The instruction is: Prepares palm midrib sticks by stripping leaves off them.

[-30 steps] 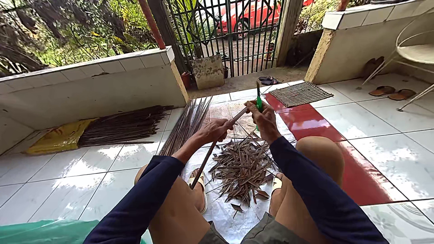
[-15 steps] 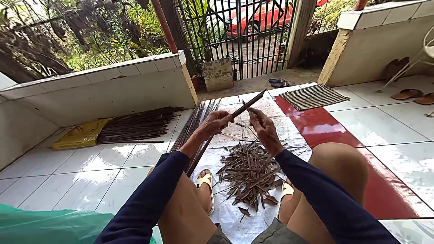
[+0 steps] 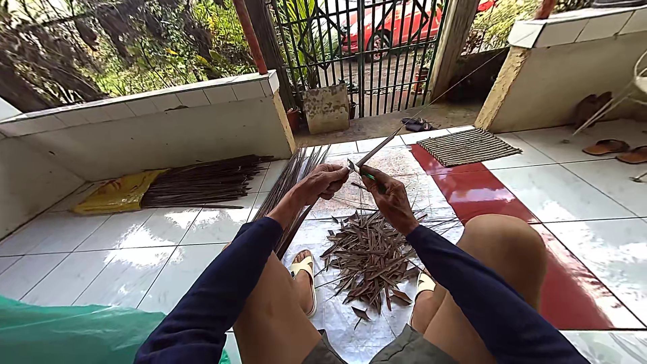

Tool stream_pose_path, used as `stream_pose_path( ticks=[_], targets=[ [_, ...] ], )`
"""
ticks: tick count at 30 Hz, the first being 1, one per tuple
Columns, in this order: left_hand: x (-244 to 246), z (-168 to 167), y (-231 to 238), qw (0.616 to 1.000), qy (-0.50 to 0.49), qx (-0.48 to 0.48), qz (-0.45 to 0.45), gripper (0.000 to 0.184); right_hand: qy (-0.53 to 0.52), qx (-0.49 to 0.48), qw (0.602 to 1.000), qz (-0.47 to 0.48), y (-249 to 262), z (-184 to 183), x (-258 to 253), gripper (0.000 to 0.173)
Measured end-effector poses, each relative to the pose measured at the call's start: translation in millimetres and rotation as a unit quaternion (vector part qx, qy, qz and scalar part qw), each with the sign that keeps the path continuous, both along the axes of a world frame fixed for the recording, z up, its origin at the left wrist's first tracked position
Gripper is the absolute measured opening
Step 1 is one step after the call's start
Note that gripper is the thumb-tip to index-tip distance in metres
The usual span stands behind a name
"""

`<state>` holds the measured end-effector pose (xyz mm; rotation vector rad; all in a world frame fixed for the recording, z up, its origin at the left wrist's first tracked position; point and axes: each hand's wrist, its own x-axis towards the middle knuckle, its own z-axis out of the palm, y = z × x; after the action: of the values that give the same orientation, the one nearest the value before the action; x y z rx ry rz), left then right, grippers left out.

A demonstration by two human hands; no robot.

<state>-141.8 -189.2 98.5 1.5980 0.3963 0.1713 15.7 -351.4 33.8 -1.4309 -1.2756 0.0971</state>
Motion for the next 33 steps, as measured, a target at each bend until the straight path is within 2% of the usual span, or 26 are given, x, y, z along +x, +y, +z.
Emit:
stream_pose_path(
  ticks=[11,33],
  targets=[
    [-5.1,1.5,7.9,0.998,0.038,-0.033,-0.039,0.036,-0.033,-0.01,0.999,-0.04,-1.2,-2.3,0.6,0.033],
    [-3.5,3.4,-2.8,0.999,0.045,0.025,0.001,0.033,-0.054,-0.047,0.983,-0.17,0.2,-1.4,-2.9,0.032]
  ],
)
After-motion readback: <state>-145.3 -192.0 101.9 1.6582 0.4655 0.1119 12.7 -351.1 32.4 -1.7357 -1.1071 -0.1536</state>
